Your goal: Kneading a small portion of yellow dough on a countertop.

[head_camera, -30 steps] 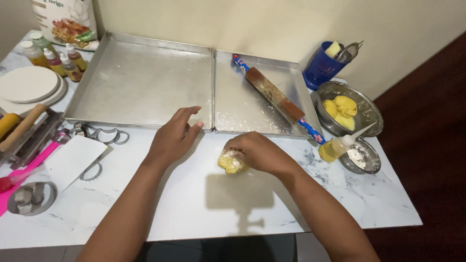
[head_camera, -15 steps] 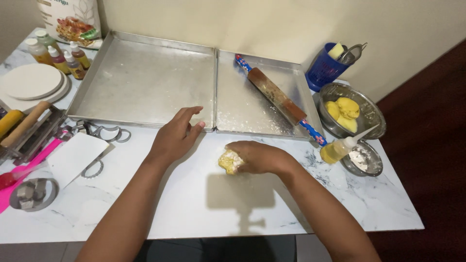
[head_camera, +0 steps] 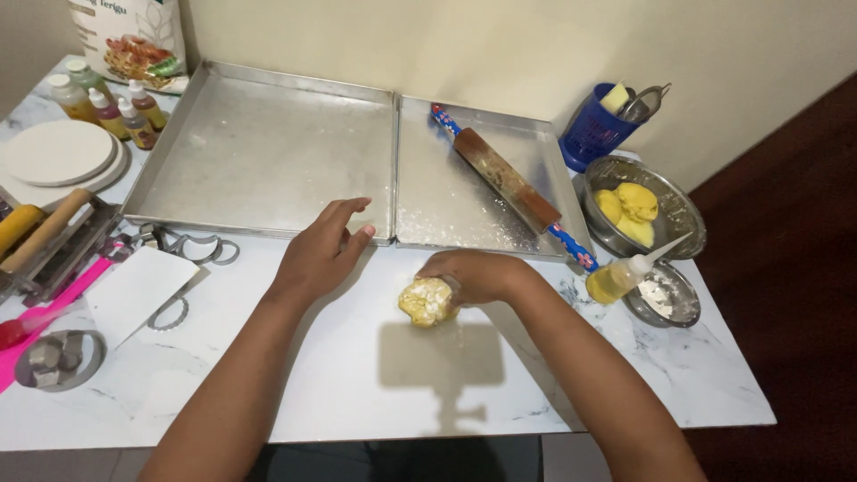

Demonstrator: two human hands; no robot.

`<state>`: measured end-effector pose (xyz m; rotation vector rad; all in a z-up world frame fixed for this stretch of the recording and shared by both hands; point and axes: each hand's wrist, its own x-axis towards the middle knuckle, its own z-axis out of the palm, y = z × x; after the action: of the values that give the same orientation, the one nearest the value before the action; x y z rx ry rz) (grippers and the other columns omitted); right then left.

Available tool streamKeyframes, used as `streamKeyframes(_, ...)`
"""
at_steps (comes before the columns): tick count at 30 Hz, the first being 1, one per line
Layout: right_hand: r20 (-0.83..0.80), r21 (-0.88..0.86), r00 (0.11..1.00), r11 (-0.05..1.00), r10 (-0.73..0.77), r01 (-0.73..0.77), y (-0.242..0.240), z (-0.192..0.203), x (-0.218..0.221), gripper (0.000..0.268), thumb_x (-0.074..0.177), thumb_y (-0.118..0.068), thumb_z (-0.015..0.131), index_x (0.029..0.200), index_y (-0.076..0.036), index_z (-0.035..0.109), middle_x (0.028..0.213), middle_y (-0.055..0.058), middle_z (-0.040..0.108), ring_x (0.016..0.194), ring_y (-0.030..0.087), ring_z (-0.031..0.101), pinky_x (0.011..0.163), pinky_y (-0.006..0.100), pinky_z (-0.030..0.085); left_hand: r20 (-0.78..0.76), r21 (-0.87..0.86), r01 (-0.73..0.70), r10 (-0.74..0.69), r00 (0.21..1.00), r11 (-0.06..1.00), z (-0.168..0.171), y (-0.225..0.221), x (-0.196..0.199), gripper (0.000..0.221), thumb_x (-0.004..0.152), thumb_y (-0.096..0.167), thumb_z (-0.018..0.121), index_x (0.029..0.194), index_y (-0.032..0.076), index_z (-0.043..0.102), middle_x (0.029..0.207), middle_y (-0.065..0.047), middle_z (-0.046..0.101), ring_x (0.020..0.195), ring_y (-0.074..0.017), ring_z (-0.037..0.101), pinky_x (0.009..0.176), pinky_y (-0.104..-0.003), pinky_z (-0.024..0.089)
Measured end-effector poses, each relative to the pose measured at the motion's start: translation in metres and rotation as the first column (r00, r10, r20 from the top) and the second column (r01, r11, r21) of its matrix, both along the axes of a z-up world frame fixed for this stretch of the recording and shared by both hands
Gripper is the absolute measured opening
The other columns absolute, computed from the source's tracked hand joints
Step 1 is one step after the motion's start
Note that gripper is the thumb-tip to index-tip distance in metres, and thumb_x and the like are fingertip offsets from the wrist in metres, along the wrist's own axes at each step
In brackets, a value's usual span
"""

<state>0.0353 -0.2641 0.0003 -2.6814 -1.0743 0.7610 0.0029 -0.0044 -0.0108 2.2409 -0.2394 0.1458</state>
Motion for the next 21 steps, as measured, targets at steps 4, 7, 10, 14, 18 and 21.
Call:
streamKeyframes(4,-0.008,-0.066,0.997,0.995,-0.077,0.076,0.011,0.0,-0.005,0.071,0.07,-0.008,0.085,0.136,-0.015,0.061,0.135,0.006,0.067,0.125,0.026,0.062,0.106,0.036,0.049,0.016,0.003,0.008,-0.008,1.0,1.0,-0.001,-0.002,0.0,0.047,0.1,0.04,0.056,0.142,0.018,0.055,0.131,-0.002,0.064,0.087,-0.0207,0.068,0.084,-0.039,0.054)
streamKeyframes(7,0.013,-0.069,0.993,0.991,-0.118,0.119,0.008,-0.009,-0.004,0.075,0.069,-0.009,0.085,0.139,-0.019,0.059,0.136,0.005,0.065,0.124,0.027,0.061,0.103,0.039,0.049,0.016,-0.014,-0.002,0.002,1.0,1.0,0.002,-0.003,0.0,0.047,0.099,0.04,0.056,0.141,0.018,0.056,0.131,-0.002,0.064,0.088,-0.0201,0.068,0.083,-0.038,0.054)
streamKeyframes(10,0.075,-0.059,0.993,0.993,-0.093,0.098,0.012,-0.007,-0.01,0.074,0.071,-0.013,0.086,0.139,-0.021,0.058,0.139,0.002,0.062,0.125,0.027,0.059,0.103,0.041,0.046,-0.041,0.005,-0.004,0.004,0.999,1.0,0.003,-0.003,0.001,0.048,0.099,0.04,0.055,0.142,0.019,0.054,0.131,-0.001,0.063,0.086,-0.0199,0.068,0.083,-0.038,0.054)
streamKeyframes(14,0.173,-0.061,0.973,0.984,-0.155,0.168,0.021,-0.001,-0.025,0.056,0.076,-0.015,0.082,0.129,-0.022,0.064,0.132,-0.001,0.066,0.124,0.023,0.059,0.105,0.049,0.039,0.021,-0.042,0.007,-0.006,1.0,0.999,-0.002,-0.003,0.003,0.047,0.099,0.039,0.057,0.141,0.017,0.056,0.13,-0.002,0.064,0.086,-0.0203,0.067,0.082,-0.038,0.054)
streamKeyframes(18,0.417,0.003,0.902,0.992,-0.113,0.123,0.018,-0.022,-0.035,0.035,0.081,-0.008,0.07,0.114,-0.019,0.069,0.114,0.001,0.07,0.113,0.024,0.063,0.101,0.054,0.038,0.016,-0.054,0.003,-0.002,1.0,0.999,-0.001,-0.004,0.004,0.047,0.098,0.037,0.058,0.141,0.017,0.057,0.13,-0.002,0.065,0.084,-0.0205,0.067,0.082,-0.037,0.054)
streamKeyframes(21,0.555,0.033,0.828,0.997,-0.071,0.064,0.019,-0.03,-0.035,0.028,0.082,-0.004,0.065,0.106,-0.016,0.07,0.104,0.003,0.07,0.107,0.025,0.065,0.099,0.055,0.036,0.004,-0.054,0.004,-0.003,1.0,0.999,-0.002,-0.003,0.004,0.047,0.099,0.037,0.058,0.141,0.017,0.056,0.131,-0.001,0.064,0.085,-0.0197,0.067,0.082,-0.037,0.054)
